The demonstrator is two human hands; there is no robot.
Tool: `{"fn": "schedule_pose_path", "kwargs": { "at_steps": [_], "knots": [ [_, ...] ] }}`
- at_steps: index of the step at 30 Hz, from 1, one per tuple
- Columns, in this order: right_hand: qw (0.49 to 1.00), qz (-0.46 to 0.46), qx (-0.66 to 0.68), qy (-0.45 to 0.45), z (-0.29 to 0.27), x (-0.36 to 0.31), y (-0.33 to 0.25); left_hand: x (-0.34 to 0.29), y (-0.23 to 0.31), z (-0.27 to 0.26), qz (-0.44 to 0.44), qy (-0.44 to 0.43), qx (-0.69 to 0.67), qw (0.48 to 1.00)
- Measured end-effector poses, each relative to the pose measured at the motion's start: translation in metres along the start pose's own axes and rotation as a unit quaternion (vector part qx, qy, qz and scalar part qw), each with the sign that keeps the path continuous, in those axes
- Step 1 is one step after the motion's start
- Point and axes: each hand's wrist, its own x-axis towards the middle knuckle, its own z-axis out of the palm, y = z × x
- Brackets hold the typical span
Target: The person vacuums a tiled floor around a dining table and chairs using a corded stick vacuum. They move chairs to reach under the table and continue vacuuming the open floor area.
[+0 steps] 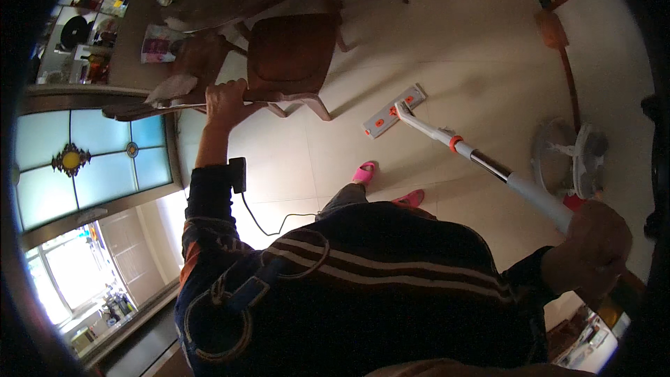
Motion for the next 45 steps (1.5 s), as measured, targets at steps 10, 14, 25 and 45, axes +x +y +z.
{"fn": "schedule_pose_path", "kwargs": {
  "at_steps": [10, 14, 25, 45],
  "knots": [
    [0.999, 0.029, -0.028, 0.035, 0.006, 0.002, -0.002, 0.106, -0.015, 0.041, 0.029, 0.137, 0.027, 0.99],
    [0.996, 0.054, -0.049, 0.044, 0.016, 0.005, -0.008, 0.161, 0.007, 0.035, 0.013, 0.095, 0.069, 0.993],
    [0.967, 0.11, -0.154, 0.168, 0.062, 0.012, -0.008, 0.194, 0.17, 0.111, 0.217, 0.279, -0.091, 0.931],
    [0.98, 0.151, -0.104, 0.074, 0.025, -0.153, 0.025, 0.036, 0.484, 0.155, 0.336, -0.031, -0.464, 0.819]
  ]
}}
